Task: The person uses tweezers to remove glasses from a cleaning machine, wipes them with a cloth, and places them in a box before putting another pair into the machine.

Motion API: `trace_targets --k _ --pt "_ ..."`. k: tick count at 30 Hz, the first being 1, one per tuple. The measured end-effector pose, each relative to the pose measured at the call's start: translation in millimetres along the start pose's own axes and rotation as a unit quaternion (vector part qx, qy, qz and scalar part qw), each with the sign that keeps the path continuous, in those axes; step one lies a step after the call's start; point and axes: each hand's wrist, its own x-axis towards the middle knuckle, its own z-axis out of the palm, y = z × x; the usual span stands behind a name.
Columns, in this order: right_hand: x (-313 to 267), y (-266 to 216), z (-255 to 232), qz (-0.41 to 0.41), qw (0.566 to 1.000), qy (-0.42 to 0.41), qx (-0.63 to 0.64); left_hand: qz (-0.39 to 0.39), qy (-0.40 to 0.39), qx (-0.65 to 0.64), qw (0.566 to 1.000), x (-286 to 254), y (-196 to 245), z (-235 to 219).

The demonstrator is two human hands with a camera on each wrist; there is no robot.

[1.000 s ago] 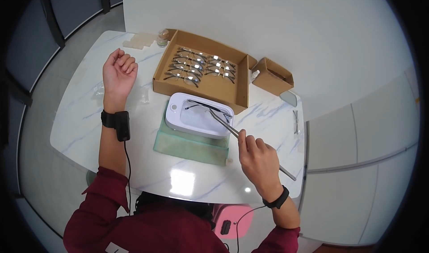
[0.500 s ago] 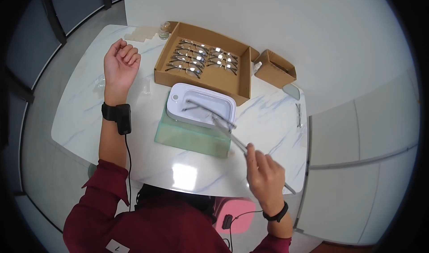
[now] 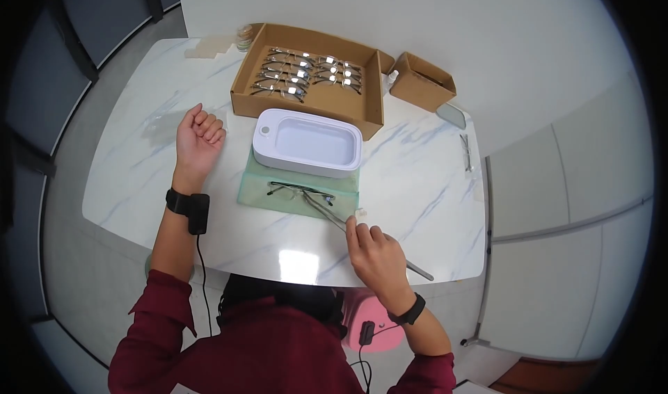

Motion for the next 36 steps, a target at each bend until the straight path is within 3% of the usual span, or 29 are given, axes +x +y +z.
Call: trace_targets --k 10,18,22,25,26,28,29,31,36 --pt "1 -12 -2 0.015 0.999 -0.016 -0.027 -0.015 -0.029 0.04 0.999 -2 -18 -14" --pt "1 -13 -15 0.032 0.999 -0.005 -0.041 -0.015 0.001 0.011 1.0 -3 -21 -15" --pt "-16 -15 -24 0.087 0.995 -0.01 0.041 -0.006 -0.006 -0.008 1.0 -5 -20 -15" --pt "-38 -26 -14 0.221 0.9 0.012 0.375 -0.017 -0.036 -0.022 0.999 -1 -20 -22" --pt "-45 -37 -13 0.28 0.823 -0.035 0.493 -0.017 -0.035 -0.024 0.999 0 -20 -23" --pt "-48 -60 -8 0.367 0.594 -0.101 0.709 -0.014 -0.035 -0.023 0.999 0 -22 -22" --pt "-45 -66 -3 0.368 0.592 -0.101 0.71 -0.016 -0.034 -0.022 0.999 0 -23 -22" --pt "-40 -77 5 0.346 0.502 -0.103 0.785 -0.01 -0.021 -0.027 0.999 -1 -24 -20" --pt "-26 -87 12 0.38 0.504 -0.058 0.773 -0.013 -0.025 -0.033 0.999 2 -22 -26"
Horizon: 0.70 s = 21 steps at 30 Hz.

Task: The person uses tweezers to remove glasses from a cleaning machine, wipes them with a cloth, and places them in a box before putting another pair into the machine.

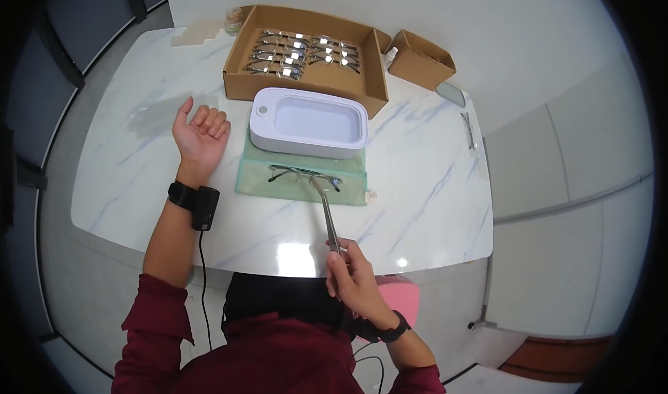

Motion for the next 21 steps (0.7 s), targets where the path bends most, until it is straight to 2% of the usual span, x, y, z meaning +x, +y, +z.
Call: trace_targets --k 1,3,4,6,7,8,10,11,12,14,15,21 --pt "1 3 -3 -0.054 0.993 0.034 -0.095 -0.002 -0.008 -0.006 1.0 1 1 -1" --pt "1 -2 -13 -0.149 0.946 0.083 -0.276 0.001 -0.007 -0.009 1.0 1 2 -1" --pt "2 -7 -20 -0.148 0.946 0.082 -0.278 0.002 -0.008 -0.011 1.0 1 1 -1" --pt "7 -16 -33 -0.29 0.829 0.103 -0.467 0.003 -0.007 -0.015 1.0 2 2 -1" --pt "5 -29 -33 -0.249 0.819 0.101 -0.508 0.003 -0.008 -0.017 1.0 2 3 -1" --pt "4 -35 -36 -0.249 0.818 0.099 -0.508 0.005 -0.007 -0.018 1.0 2 3 -2" --pt "5 -43 -45 -0.258 0.771 0.087 -0.575 -0.001 0.001 -0.026 1.0 3 3 -3" --pt "7 -44 -52 -0.279 0.725 0.081 -0.625 0.001 0.001 -0.028 1.0 3 3 -2" --pt "7 -48 -55 -0.28 0.724 0.08 -0.626 -0.001 0.003 -0.026 1.0 3 2 -1" --pt "7 -57 -58 -0.299 0.614 0.072 -0.727 -0.003 0.006 -0.023 1.0 2 1 -1" --pt "8 -61 -60 -0.299 0.587 0.063 -0.75 -0.004 0.005 -0.022 1.0 2 0 -1" --pt "8 -80 -55 -0.287 0.546 0.044 -0.786 -0.009 0.004 -0.022 1.0 0 -3 2"
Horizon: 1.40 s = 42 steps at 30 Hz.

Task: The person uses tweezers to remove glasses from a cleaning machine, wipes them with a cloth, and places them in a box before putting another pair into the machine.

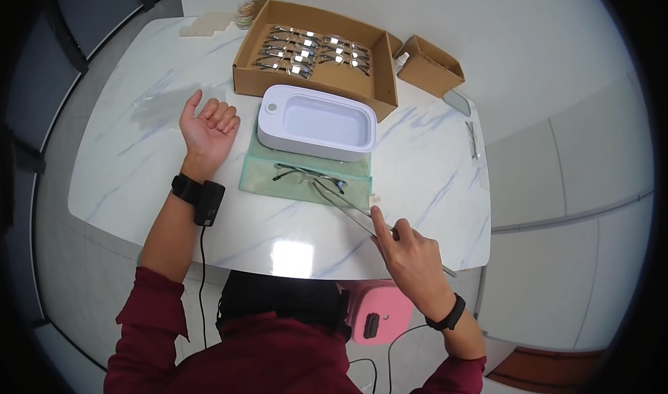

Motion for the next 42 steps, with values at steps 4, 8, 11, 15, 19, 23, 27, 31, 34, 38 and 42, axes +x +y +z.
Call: trace_targets --k 4,8,11,15,19,23,27,31,34,38,42 --pt "4 2 -2 0.001 1.0 0.009 0.003 0.001 -0.003 -0.001 1.0 1 0 0" --pt "9 2 -2 0.001 1.0 0.011 0.001 0.004 -0.001 0.007 1.0 1 -1 0" --pt "12 2 0 0.0 1.0 0.008 0.002 0.005 -0.004 0.004 1.0 2 0 0" --pt "15 -2 4 -0.007 1.0 0.022 -0.003 0.005 -0.007 0.008 1.0 2 0 -1" --pt "15 -4 7 -0.003 1.0 0.012 -0.002 0.006 -0.005 0.01 1.0 2 0 -1" --pt "11 -7 11 -0.007 1.0 0.001 -0.016 0.004 -0.009 0.006 1.0 3 1 -2" --pt "7 -9 15 -0.01 1.0 -0.017 -0.025 0.005 -0.01 0.006 1.0 3 0 -1" --pt "6 -7 17 -0.016 0.999 -0.018 -0.046 0.005 -0.018 0.009 1.0 3 1 -2" --pt "6 -7 12 -0.022 0.998 0.015 -0.059 0.005 -0.017 0.007 1.0 3 1 -2" --pt "4 -6 16 -0.025 0.998 0.022 -0.047 0.006 -0.009 0.009 1.0 3 1 -1" --pt "5 -7 10 -0.019 0.998 0.012 -0.057 0.006 -0.001 0.006 1.0 4 2 -1"
